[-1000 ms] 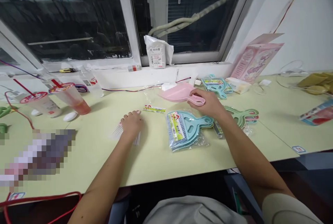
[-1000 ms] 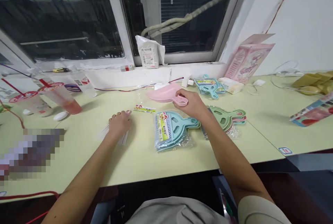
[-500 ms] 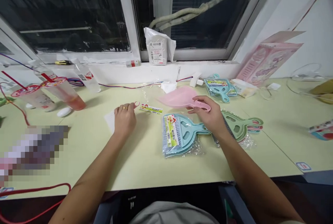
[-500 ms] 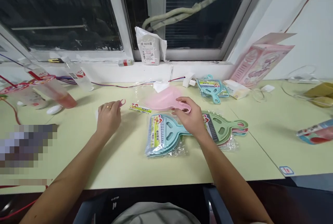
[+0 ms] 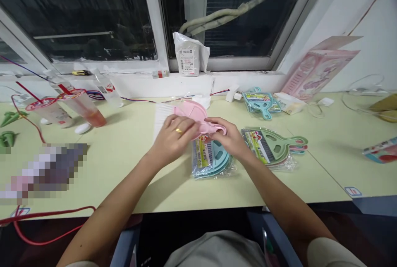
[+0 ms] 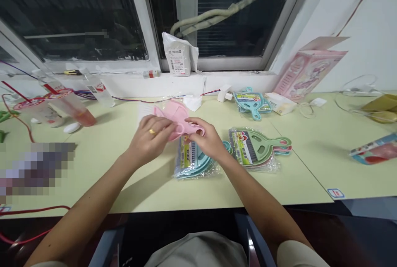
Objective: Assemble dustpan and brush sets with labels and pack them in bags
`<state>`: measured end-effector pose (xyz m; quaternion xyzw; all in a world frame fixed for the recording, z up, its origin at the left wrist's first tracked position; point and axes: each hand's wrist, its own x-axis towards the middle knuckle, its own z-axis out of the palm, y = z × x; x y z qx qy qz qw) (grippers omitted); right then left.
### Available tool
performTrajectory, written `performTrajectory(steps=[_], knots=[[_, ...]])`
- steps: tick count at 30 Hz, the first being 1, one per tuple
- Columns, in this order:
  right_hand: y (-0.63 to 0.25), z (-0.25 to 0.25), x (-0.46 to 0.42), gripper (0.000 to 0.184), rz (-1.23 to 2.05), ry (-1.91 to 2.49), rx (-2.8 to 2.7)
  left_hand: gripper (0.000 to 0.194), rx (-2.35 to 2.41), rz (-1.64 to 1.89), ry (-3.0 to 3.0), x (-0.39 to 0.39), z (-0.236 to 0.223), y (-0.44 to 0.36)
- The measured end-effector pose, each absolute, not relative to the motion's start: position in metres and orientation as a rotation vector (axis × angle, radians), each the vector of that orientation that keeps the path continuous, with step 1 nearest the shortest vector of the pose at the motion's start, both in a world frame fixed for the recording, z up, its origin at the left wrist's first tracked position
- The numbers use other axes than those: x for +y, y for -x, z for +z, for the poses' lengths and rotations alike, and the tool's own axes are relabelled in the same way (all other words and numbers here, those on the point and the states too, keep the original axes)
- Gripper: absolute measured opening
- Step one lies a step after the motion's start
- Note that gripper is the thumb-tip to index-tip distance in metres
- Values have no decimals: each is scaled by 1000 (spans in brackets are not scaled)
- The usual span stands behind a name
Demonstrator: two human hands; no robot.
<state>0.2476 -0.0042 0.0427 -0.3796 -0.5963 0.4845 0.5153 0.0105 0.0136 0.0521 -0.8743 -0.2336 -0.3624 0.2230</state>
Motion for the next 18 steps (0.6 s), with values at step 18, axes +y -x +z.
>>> performTrajectory(steps=[18], knots=[[-251,10,-1,41,1255,815,-1296,39,-470,-994,2889,21,34,-49]])
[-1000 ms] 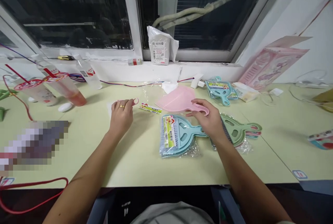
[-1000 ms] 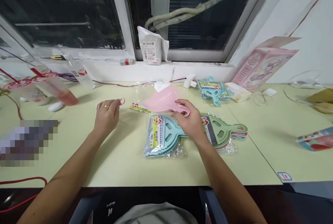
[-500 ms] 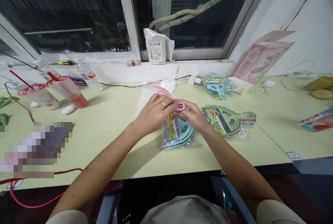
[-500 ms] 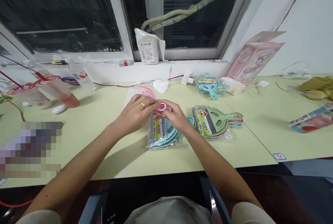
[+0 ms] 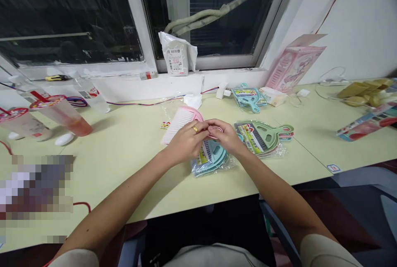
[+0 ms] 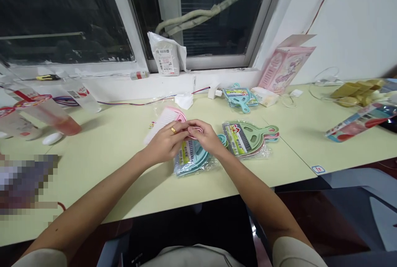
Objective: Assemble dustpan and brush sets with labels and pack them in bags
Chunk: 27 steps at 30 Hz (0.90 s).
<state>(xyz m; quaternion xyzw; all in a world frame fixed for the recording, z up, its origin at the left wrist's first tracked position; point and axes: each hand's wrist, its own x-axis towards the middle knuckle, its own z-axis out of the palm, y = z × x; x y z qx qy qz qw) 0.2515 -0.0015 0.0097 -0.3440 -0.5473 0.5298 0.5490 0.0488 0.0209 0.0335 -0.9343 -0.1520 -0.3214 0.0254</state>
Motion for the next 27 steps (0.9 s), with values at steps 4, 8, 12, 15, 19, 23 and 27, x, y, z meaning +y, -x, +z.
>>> performTrajectory(steps=[4,8,12,15,19,23,27], knots=[[-258,12,-1,40,1194,862,-1271,39,-613,-1205,2856,31,26,-27],[-269,16,-2,39,1099,921,-1278,46,-1199,-1775,2499,50,14,-4],[-273,15,-2,41,1105,935,-1305,76,-1591,-2266,2892,58,4,1],[-271,15,-4,39,1085,942,-1341,72,-1851,-2407,3023,55,2,-1],[-272,19,-10,39,1047,960,-1437,57,-1841,-2569,2837,51,2,-4],[-274,21,-11,47,1076,968,-1503,47,-1813,-2616,2721,51,-1,-6],[-274,25,-9,43,1148,950,-1418,49,-1826,-2605,2715,47,-3,-11]])
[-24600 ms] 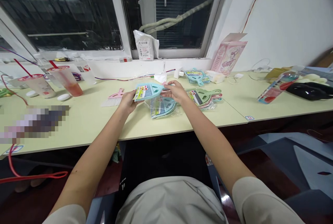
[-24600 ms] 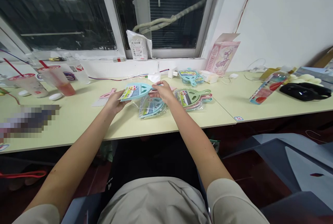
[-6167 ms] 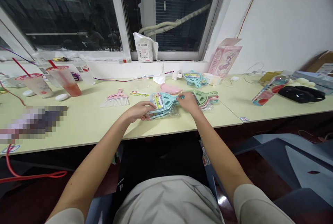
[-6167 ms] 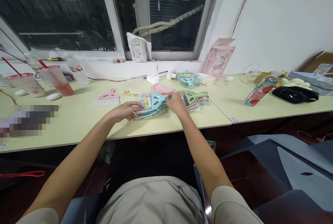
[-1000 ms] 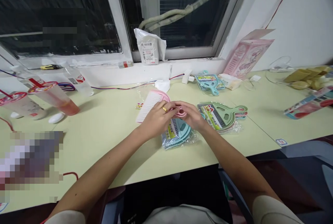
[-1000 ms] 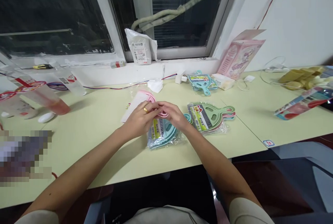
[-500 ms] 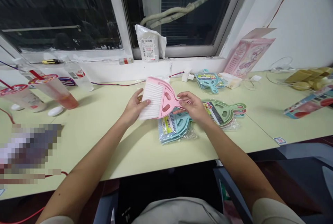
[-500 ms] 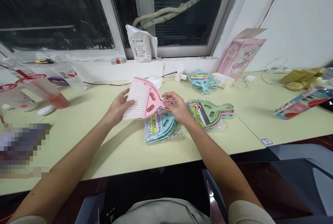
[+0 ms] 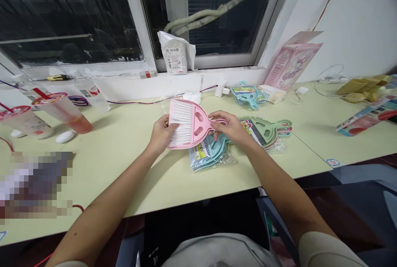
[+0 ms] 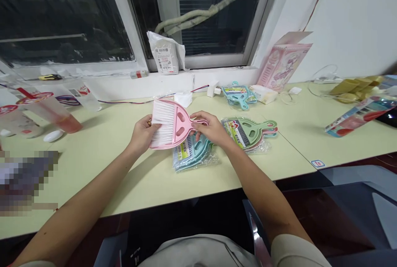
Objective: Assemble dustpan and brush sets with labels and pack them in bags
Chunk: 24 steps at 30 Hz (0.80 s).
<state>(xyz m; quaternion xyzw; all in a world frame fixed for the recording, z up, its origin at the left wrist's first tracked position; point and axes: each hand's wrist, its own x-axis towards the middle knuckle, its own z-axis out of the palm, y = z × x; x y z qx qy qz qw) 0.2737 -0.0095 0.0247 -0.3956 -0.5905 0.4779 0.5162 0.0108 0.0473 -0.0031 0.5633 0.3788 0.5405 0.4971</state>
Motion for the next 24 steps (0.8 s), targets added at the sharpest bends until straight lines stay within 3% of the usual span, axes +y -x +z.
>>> performTrajectory(steps=[10,17,24], knots=[[-275,22,-7,47,1194,972,-1253,48,905,1337,-1391,40,1,-18],[-271,22,-9,35,1191,1013,-1209,43,898,1318,-1377,39,-2,-18],[-272,21,-9,47,1186,1024,-1251,41,911,1357,-1409,41,-5,-16]])
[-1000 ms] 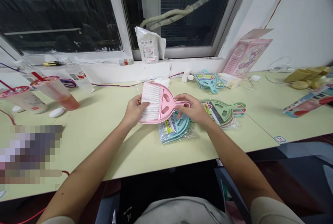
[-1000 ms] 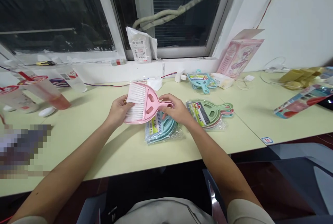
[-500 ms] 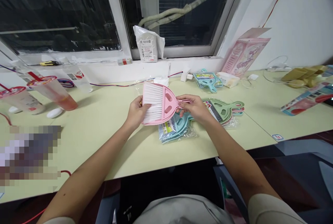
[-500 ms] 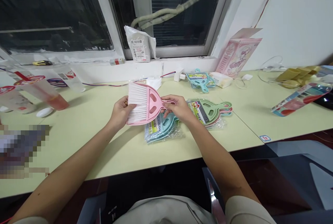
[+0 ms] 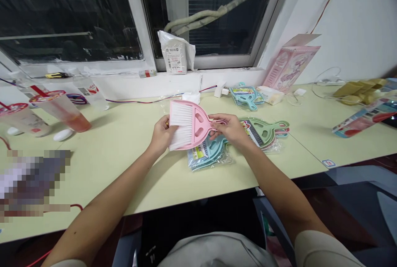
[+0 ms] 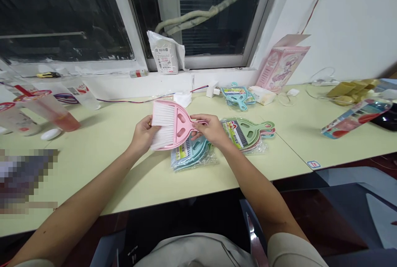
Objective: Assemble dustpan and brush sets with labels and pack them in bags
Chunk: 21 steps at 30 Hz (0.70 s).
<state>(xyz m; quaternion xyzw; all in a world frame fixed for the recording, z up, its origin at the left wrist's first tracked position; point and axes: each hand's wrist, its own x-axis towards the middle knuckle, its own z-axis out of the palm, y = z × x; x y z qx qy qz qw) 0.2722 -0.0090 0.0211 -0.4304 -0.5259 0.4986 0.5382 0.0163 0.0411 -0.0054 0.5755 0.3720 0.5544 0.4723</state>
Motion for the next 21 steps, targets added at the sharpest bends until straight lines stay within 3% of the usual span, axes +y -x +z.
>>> performTrajectory(steps=[13,17,21], knots=[[-287,24,-1,49,1130,967,-1125,32,872,1346,-1330,50,2,-6],[-309,22,13,42,996,949,-984,27,1193,1588,-1746,74,-13,19],[-320,16,25,38,925,945,-870,36,1356,1189,-2436,99,-45,36]])
